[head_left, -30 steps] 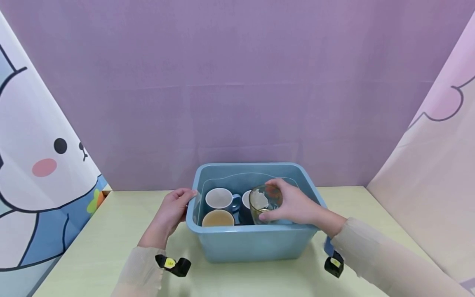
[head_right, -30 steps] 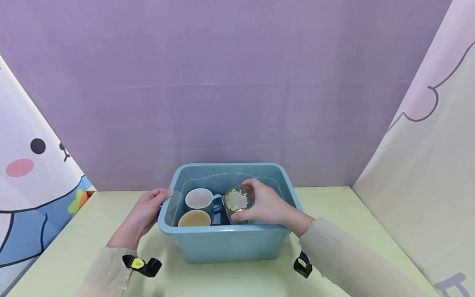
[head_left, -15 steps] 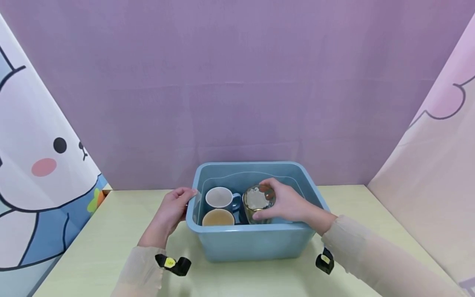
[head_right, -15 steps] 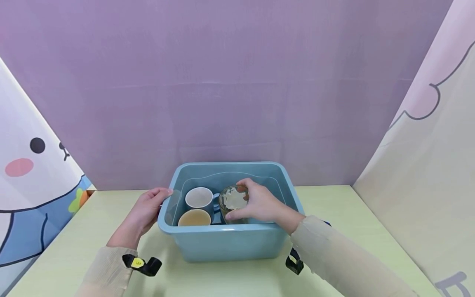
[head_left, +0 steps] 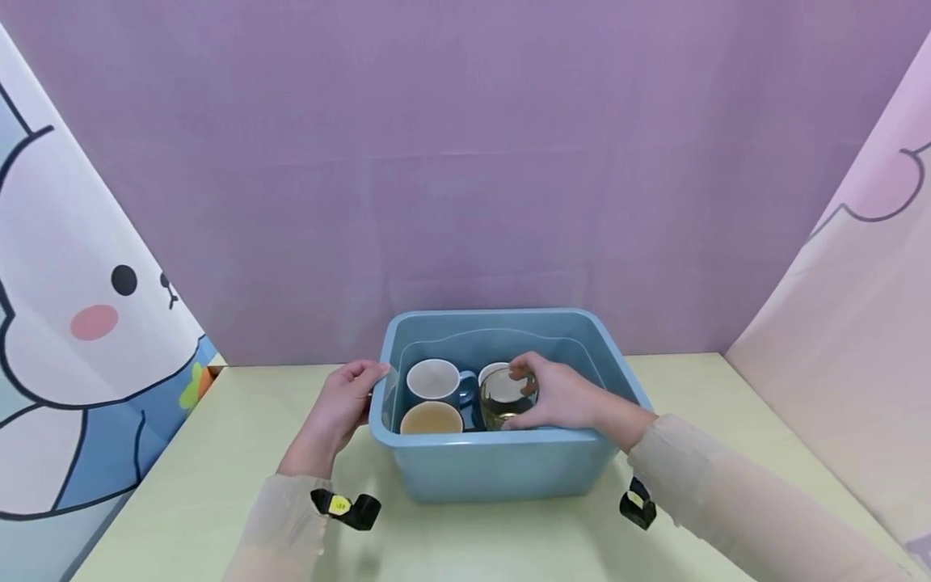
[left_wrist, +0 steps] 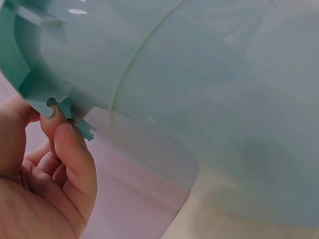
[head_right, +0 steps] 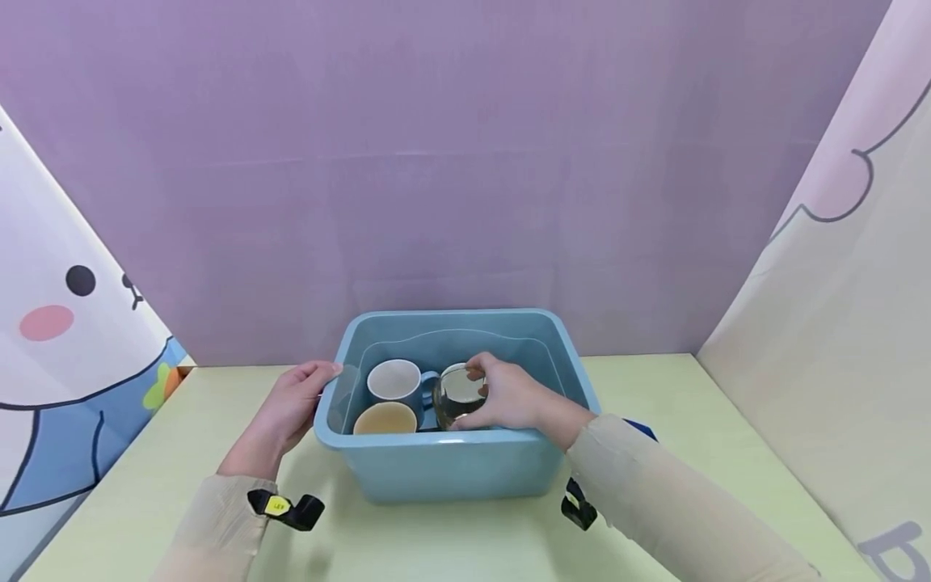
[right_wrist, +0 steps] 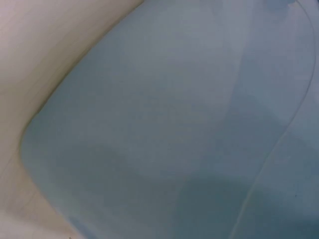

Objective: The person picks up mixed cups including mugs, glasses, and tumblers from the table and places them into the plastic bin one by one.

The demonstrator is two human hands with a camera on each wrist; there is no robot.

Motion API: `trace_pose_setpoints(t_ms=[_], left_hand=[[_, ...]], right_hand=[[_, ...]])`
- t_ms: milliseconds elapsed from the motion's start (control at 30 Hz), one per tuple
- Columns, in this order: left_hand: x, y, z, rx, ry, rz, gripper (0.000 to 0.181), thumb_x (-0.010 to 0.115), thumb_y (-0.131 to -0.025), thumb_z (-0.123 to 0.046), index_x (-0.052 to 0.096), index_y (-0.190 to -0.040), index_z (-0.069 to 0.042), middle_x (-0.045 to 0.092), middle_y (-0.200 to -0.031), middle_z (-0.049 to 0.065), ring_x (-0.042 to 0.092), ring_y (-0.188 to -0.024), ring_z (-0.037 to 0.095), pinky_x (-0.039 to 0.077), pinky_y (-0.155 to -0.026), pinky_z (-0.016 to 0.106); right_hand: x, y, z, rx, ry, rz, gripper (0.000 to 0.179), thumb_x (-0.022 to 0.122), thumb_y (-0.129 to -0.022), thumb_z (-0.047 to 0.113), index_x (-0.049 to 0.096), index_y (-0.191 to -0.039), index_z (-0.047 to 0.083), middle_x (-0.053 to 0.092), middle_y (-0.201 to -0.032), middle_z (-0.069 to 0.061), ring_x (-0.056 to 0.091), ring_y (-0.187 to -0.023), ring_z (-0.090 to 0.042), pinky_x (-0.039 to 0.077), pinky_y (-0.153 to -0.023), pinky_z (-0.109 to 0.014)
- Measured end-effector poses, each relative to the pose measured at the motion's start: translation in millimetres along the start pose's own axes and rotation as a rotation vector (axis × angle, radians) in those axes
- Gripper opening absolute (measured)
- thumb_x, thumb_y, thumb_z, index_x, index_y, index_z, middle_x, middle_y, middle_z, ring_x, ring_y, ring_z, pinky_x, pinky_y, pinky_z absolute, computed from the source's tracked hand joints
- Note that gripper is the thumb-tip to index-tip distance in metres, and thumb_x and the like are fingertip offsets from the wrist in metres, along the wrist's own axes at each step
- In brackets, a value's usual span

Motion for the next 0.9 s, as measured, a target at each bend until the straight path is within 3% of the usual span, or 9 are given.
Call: trace_pose_setpoints(t_ms=[400,633,900], left_hand=[[3.8,-1.3,-0.7,-0.004,0.014,0.011,0.034,0.055,-0.095,-0.035,0.059,-0.108,-0.005,0.061,-0.083,0.000,0.061,-0.068,0.014,0.054,-0.066,0.027],[4.0,-1.8,-0.2,-0.012,0.021,0.019,0.032,0.054,-0.095,-0.034,0.058,-0.108,-0.005,0.060,-0.082,-0.001,0.061,-0.067,0.013,0.054,-0.065,0.026],[3.7,-3.0,0.9,-0.007,0.015,0.020,0.034,0.054,-0.095,-0.036,0.058,-0.110,-0.006,0.061,-0.085,0.000,0.061,-0.070,0.014,0.054,-0.067,0.027]], right_hand=[[5.8,1.6,-1.8,-0.042,0.011,0.085,0.076,0.079,-0.075,0.025,0.038,-0.135,0.003,0.049,-0.138,-0.015,0.053,-0.119,-0.034,0.043,-0.100,-0.048],[8.8,0.2,-5.5,0.003,0.048,0.121,0.077,0.080,-0.074,0.029,0.040,-0.136,0.009,0.047,-0.141,-0.008,0.049,-0.124,-0.029,0.040,-0.104,-0.049],[12.1,0.7,-10.1,0.031,0.061,0.166,0.077,0.079,-0.075,0.029,0.039,-0.137,0.009,0.046,-0.141,-0.010,0.042,-0.131,-0.031,0.033,-0.109,-0.052]])
Point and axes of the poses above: each hand's wrist, its own y-axis away from the middle knuckle, its own x-axis out of the palm, z = x × y, the point moved 10 cm from there along -y, towards the middle knuckle
